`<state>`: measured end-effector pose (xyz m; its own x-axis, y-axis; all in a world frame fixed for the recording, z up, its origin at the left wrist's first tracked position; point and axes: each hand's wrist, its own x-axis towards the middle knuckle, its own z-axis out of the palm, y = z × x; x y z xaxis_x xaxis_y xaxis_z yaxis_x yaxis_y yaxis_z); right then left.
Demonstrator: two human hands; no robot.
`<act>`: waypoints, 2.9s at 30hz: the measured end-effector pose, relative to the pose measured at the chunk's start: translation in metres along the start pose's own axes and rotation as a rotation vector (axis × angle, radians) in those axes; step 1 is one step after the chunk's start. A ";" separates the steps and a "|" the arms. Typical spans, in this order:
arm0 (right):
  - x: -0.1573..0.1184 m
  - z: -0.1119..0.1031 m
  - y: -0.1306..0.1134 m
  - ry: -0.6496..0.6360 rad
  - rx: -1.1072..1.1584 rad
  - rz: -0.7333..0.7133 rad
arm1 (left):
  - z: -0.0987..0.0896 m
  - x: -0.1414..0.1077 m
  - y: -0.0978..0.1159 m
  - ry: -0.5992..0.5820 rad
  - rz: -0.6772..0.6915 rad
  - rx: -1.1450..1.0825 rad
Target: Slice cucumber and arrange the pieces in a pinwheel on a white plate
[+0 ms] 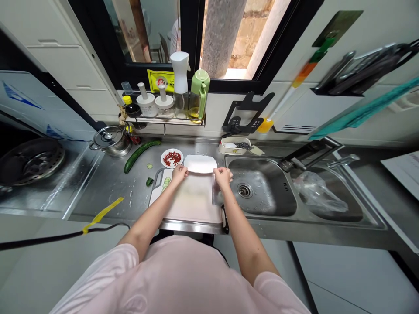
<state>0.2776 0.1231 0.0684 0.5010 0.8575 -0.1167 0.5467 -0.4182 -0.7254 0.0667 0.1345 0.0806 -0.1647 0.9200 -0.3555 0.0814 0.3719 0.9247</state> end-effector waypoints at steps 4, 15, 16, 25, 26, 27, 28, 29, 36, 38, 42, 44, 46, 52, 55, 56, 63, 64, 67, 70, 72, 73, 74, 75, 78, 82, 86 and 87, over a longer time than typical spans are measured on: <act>-0.017 -0.010 -0.007 -0.014 0.018 -0.002 | -0.009 -0.013 0.001 -0.002 0.013 -0.010; -0.079 -0.020 0.006 -0.061 0.034 -0.048 | -0.043 -0.065 -0.025 -0.029 0.057 -0.039; -0.084 -0.019 0.010 -0.065 0.044 -0.052 | -0.046 -0.071 -0.029 -0.031 0.061 -0.034; -0.110 0.001 0.040 -0.087 0.092 -0.192 | -0.064 -0.098 -0.065 -0.052 0.024 -0.063; -0.111 0.003 0.042 -0.097 0.090 -0.195 | -0.065 -0.100 -0.068 -0.052 0.017 -0.066; -0.112 0.004 0.045 -0.106 0.090 -0.197 | -0.065 -0.100 -0.071 -0.053 0.010 -0.069; -0.113 0.006 0.048 -0.113 0.092 -0.197 | -0.065 -0.101 -0.073 -0.053 0.005 -0.072; -0.114 0.008 0.050 -0.119 0.097 -0.198 | -0.066 -0.102 -0.075 -0.054 0.001 -0.075; -0.116 0.016 0.061 -0.174 0.141 -0.180 | -0.066 -0.103 -0.089 -0.048 -0.012 -0.068; -0.118 0.017 0.063 -0.184 0.126 -0.170 | -0.066 -0.104 -0.093 -0.051 -0.009 -0.067; -0.121 0.017 0.065 -0.203 0.039 -0.157 | -0.064 -0.104 -0.100 -0.032 -0.031 -0.057; -0.122 0.018 0.066 -0.227 -0.007 -0.142 | -0.064 -0.104 -0.103 -0.017 -0.041 -0.044; -0.123 0.018 0.066 -0.251 -0.046 -0.125 | -0.063 -0.104 -0.107 -0.010 -0.046 -0.022; -0.125 0.020 0.067 -0.278 -0.150 -0.097 | -0.061 -0.100 -0.121 0.038 -0.054 0.059; -0.126 0.022 0.069 -0.295 -0.169 -0.097 | -0.061 -0.099 -0.125 0.044 -0.055 0.078; -0.126 0.022 0.070 -0.298 -0.172 -0.097 | -0.061 -0.099 -0.126 0.043 -0.051 0.081; -0.126 0.024 0.069 -0.301 -0.181 -0.107 | -0.062 -0.098 -0.130 0.042 -0.035 0.086; -0.126 0.024 0.069 -0.301 -0.181 -0.106 | -0.062 -0.097 -0.131 0.044 -0.037 0.088; -0.126 0.024 0.069 -0.303 -0.184 -0.105 | -0.061 -0.097 -0.132 0.050 -0.047 0.100; -0.127 0.025 0.070 -0.308 -0.182 -0.104 | -0.061 -0.098 -0.131 0.046 -0.054 0.102; -0.127 0.025 0.070 -0.313 -0.174 -0.101 | -0.061 -0.100 -0.129 0.043 -0.047 0.104; -0.128 0.026 0.070 -0.313 -0.168 -0.098 | -0.062 -0.100 -0.129 0.042 -0.040 0.105; -0.128 0.026 0.070 -0.311 -0.163 -0.093 | -0.062 -0.101 -0.128 0.040 -0.035 0.105; -0.129 0.026 0.070 -0.307 -0.159 -0.086 | -0.062 -0.101 -0.127 0.039 -0.031 0.104; -0.132 0.027 0.069 -0.298 -0.151 -0.078 | -0.063 -0.103 -0.126 0.039 -0.032 0.091; -0.135 0.025 0.069 -0.296 -0.150 -0.096 | -0.064 -0.104 -0.126 0.031 -0.017 0.073; -0.136 0.025 0.068 -0.289 -0.173 -0.104 | -0.064 -0.106 -0.126 0.031 0.006 0.085; -0.136 0.025 0.068 -0.290 -0.178 -0.103 | -0.064 -0.106 -0.126 0.035 0.009 0.087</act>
<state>0.2295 -0.0147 0.0181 0.2399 0.9366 -0.2552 0.7055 -0.3488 -0.6170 0.0108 -0.0179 0.0110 -0.1981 0.9192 -0.3404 0.1683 0.3740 0.9120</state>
